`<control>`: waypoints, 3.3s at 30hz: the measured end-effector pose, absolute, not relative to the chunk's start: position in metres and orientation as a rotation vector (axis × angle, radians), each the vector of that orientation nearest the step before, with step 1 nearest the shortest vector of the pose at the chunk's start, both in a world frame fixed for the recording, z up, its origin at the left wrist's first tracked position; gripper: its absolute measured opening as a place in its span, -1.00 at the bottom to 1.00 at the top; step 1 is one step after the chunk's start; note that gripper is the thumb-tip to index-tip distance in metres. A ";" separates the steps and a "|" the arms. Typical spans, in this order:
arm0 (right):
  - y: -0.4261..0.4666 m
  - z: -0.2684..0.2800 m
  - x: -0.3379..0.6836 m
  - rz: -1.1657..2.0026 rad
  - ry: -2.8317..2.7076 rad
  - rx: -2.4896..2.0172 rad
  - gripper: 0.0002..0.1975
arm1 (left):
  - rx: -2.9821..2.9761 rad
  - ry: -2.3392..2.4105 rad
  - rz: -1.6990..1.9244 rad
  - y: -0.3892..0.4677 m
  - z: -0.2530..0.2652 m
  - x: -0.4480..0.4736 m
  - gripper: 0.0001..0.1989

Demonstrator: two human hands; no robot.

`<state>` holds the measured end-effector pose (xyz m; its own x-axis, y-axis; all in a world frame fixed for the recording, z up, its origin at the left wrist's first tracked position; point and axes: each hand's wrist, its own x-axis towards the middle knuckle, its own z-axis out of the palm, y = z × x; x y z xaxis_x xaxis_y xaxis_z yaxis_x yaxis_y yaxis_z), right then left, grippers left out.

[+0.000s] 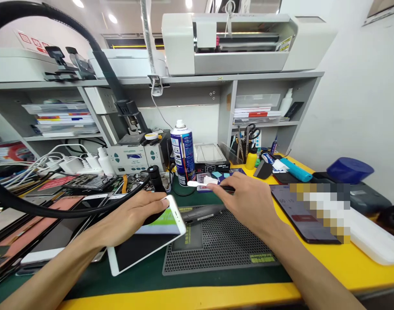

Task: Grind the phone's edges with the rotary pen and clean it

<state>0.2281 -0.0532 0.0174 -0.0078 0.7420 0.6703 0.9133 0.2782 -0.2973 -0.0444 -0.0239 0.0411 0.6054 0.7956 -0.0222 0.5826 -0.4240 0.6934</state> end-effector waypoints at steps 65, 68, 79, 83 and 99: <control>-0.045 0.061 0.214 1.153 -1.988 -1.142 -0.21 | 2.115 0.856 0.764 -0.034 0.059 -0.036 -0.66; -0.041 0.073 0.199 1.374 -2.111 -1.054 -0.37 | 2.213 0.857 0.656 -0.035 0.070 -0.021 -0.63; -0.028 0.055 0.220 1.668 -1.658 -0.915 -0.63 | 2.153 1.078 1.358 -0.057 0.081 -0.013 -0.73; -0.032 0.063 0.227 1.605 -1.366 -0.731 -0.64 | 1.608 0.838 2.033 -0.072 0.084 -0.021 -0.74; -0.068 0.049 0.168 1.810 -1.375 -0.529 -0.35 | 0.687 0.629 1.384 -0.065 0.076 0.026 -0.60</control>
<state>0.1680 -0.0675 0.0494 -0.6044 0.7863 0.1284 -0.3344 -0.1041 -0.9367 0.0263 -0.0649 0.0756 0.0891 0.9960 -0.0008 -0.6554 0.0592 0.7529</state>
